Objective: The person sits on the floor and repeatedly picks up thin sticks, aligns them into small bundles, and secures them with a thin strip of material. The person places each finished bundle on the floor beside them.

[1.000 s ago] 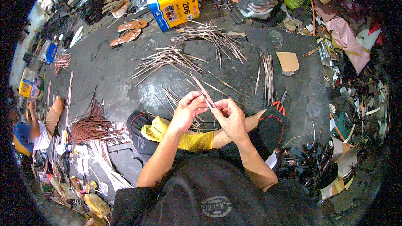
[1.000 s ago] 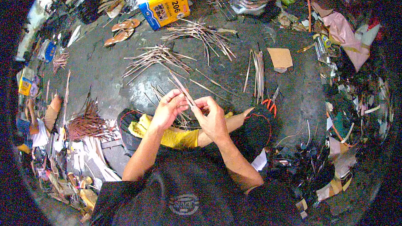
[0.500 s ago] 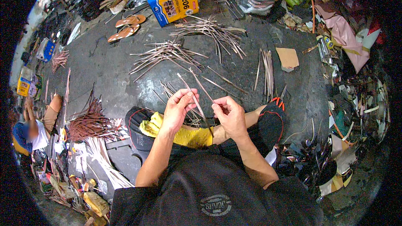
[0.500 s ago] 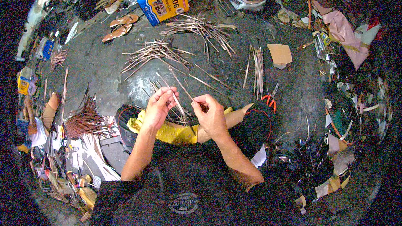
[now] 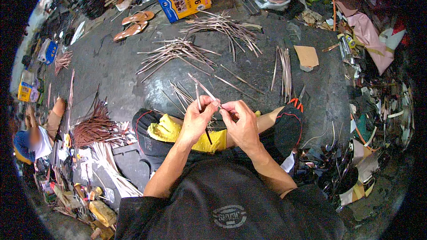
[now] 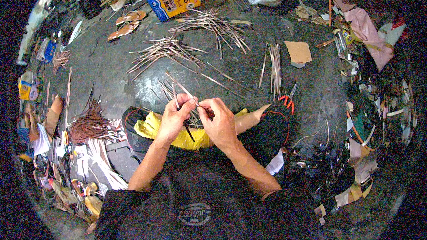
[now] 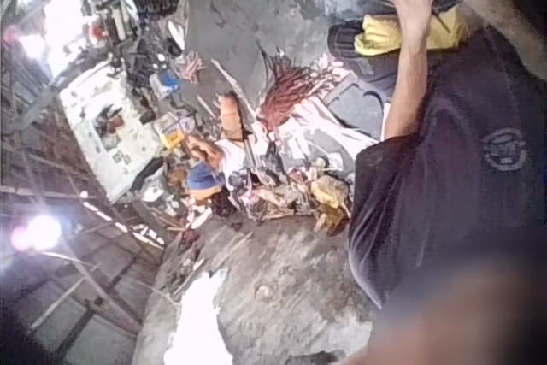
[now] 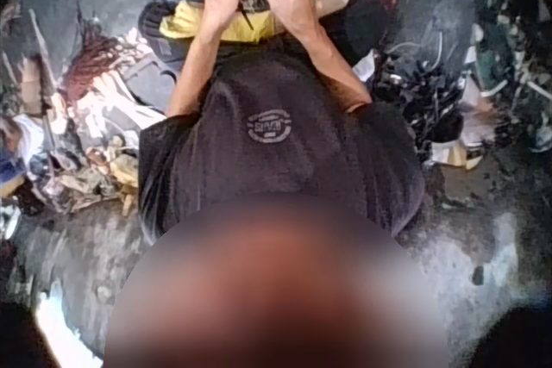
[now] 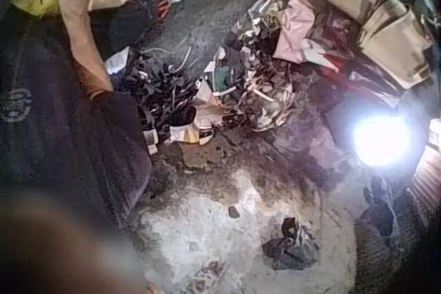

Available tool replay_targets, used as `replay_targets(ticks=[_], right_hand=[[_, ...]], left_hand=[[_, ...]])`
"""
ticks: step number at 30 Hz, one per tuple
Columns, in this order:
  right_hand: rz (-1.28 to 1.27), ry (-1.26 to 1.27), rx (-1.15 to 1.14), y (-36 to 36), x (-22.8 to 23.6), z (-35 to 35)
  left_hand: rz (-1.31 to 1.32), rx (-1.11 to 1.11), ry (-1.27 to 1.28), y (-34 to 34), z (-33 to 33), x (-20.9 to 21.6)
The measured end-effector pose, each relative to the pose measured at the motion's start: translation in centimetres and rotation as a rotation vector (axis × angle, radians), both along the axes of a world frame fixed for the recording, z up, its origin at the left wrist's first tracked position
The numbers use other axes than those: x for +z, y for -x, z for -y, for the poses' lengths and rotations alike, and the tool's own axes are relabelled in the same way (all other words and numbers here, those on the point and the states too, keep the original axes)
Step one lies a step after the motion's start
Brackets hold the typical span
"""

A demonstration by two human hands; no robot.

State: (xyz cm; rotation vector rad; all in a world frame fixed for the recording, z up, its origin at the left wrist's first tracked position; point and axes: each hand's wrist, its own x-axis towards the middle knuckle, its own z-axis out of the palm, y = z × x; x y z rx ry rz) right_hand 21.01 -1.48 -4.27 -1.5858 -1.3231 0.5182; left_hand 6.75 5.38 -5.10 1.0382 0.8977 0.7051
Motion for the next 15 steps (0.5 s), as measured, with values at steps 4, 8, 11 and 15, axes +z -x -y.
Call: replay_targets(ticks=[4,8,11,15], right_hand=[[-0.178,0.154,-0.01,-0.6,-0.8,-0.2],[-0.434,0.236,-0.035,-1.3,-1.4,0.1],[-0.53,0.288,-0.004,-1.8,-1.8,0.4],[-0.59,0.418,0.196,-2.9,-2.3,0.9]], left_hand=[[0.454,0.005,0.376,0.9,-0.7,-1.0],[0.264,0.051,0.19,1.6,-1.3,-2.0],[0.019,0.116,0.025,1.5,-1.3,-2.1],[0.022,0.122,-0.013,1.5,-1.4,-1.8]])
